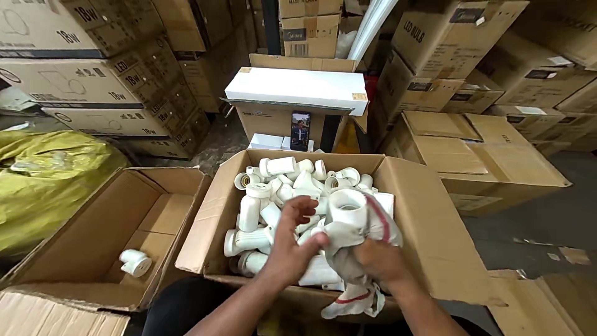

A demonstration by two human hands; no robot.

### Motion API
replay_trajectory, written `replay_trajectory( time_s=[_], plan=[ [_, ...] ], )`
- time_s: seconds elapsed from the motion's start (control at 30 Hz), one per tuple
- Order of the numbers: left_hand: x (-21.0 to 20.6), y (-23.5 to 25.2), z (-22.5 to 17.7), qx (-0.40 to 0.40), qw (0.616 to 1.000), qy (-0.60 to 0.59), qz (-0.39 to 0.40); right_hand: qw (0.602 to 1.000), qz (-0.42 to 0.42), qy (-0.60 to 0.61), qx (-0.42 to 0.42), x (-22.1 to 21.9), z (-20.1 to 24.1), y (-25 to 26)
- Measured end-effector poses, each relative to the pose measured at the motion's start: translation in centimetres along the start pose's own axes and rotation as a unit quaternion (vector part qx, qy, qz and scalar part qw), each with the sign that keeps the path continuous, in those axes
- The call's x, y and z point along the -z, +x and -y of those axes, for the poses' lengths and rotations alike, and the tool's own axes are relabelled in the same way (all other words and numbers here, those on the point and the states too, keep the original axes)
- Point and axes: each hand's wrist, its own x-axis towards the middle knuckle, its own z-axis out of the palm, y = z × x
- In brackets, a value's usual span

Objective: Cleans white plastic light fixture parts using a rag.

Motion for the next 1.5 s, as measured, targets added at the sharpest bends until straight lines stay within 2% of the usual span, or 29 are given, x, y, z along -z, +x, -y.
replay_trajectory(
  time_s=[0.07, 0.13, 0.2, 0.3, 0.4, 0.43, 0.53, 0.6, 0.63, 0.7, 0.73, 0.8, 0.83, 0.9, 0.97, 1.03, 1.1, 1.17, 1.23, 1.3, 1.4, 1.43, 1.5],
  plan=[
    [-1.7, -1.3, 0.1, 0.011, 0.998, 0.015, 0.053, 0.994, -0.065, -0.09, 0.012, -0.1, -0.3, 0.4],
    [-3.3, -2.4, 0.3, 0.012, 0.996, -0.029, 0.081, 0.994, -0.064, -0.02, -0.082, -0.3, 0.0, 0.3],
    [-4.0, -3.0, 0.6, 0.021, 0.996, -0.061, 0.055, 0.991, -0.055, -0.011, -0.123, -0.7, 0.3, 0.1],
    [-3.4, -3.0, 1.2, 0.032, 0.996, -0.038, 0.068, 0.988, -0.066, -0.114, -0.076, -1.2, 0.5, -0.4],
    [-2.9, -2.8, 1.7, 0.004, 0.997, -0.016, 0.073, 0.963, -0.106, -0.238, 0.071, -1.5, -0.7, -1.0],
    [-2.7, -2.8, 1.7, -0.008, 0.997, -0.008, 0.076, 0.964, -0.119, -0.222, 0.079, -1.4, -1.2, -1.2],
    [-1.8, -2.2, 0.6, 0.005, 0.994, 0.0, 0.109, 0.991, -0.128, -0.009, -0.029, -0.6, -0.9, -0.8],
    [-0.7, -1.5, -0.7, 0.047, 0.988, -0.048, 0.137, 0.987, -0.109, 0.004, -0.115, 0.5, 0.7, 0.0],
    [-0.2, -1.1, -1.2, 0.067, 0.983, -0.083, 0.152, 0.988, -0.082, 0.0, -0.131, 1.0, 1.1, 0.1],
    [0.4, -0.7, -1.4, 0.093, 0.973, -0.128, 0.17, 0.991, -0.011, 0.058, -0.119, 1.5, 1.4, 0.0],
    [0.3, -0.7, -1.2, 0.094, 0.971, -0.141, 0.169, 0.99, -0.006, 0.097, -0.098, 1.1, 1.2, -0.1],
    [-0.2, -1.1, -1.1, 0.085, 0.971, -0.146, 0.167, 0.979, -0.049, 0.192, -0.051, 0.0, 0.1, -0.2],
    [-0.3, -1.1, -1.0, 0.081, 0.97, -0.15, 0.175, 0.972, -0.072, 0.216, -0.055, -0.3, -0.3, -0.2],
    [-0.1, -1.0, -0.8, 0.093, 0.96, -0.165, 0.207, 0.971, -0.098, 0.191, -0.109, -0.3, -0.4, 0.1],
    [0.4, -1.0, -0.3, 0.118, 0.945, -0.191, 0.239, 0.956, -0.089, 0.199, -0.195, -0.2, -0.2, 1.0],
    [0.4, -1.1, 0.6, 0.146, 0.939, -0.217, 0.225, 0.935, -0.091, 0.235, -0.251, -0.5, -0.2, 2.1],
    [0.1, -1.2, 1.3, 0.162, 0.949, -0.221, 0.155, 0.935, -0.099, 0.226, -0.254, -1.8, 0.4, 1.9],
    [0.3, -1.0, 1.8, 0.18, 0.953, -0.229, 0.088, 0.959, -0.072, 0.142, -0.233, -3.1, 1.3, 0.3],
    [1.0, -0.8, 1.9, 0.173, 0.955, -0.221, 0.099, 0.98, -0.035, 0.021, -0.196, -3.4, 1.5, 0.0],
    [1.2, -1.3, 1.9, 0.139, 0.959, -0.196, 0.151, 0.984, -0.049, -0.039, -0.165, -2.5, 1.2, 0.6],
    [0.2, -2.3, 2.1, 0.103, 0.955, -0.163, 0.225, 0.946, -0.085, 0.11, -0.292, -0.4, 0.8, 3.5],
    [-0.3, -2.5, 2.3, 0.097, 0.956, -0.165, 0.223, 0.937, -0.09, 0.13, -0.313, -0.3, 0.7, 4.0],
    [-0.7, -2.4, 2.3, 0.117, 0.962, -0.186, 0.161, 0.934, -0.102, 0.165, -0.299, -1.2, 0.5, 3.4]
  ],
)
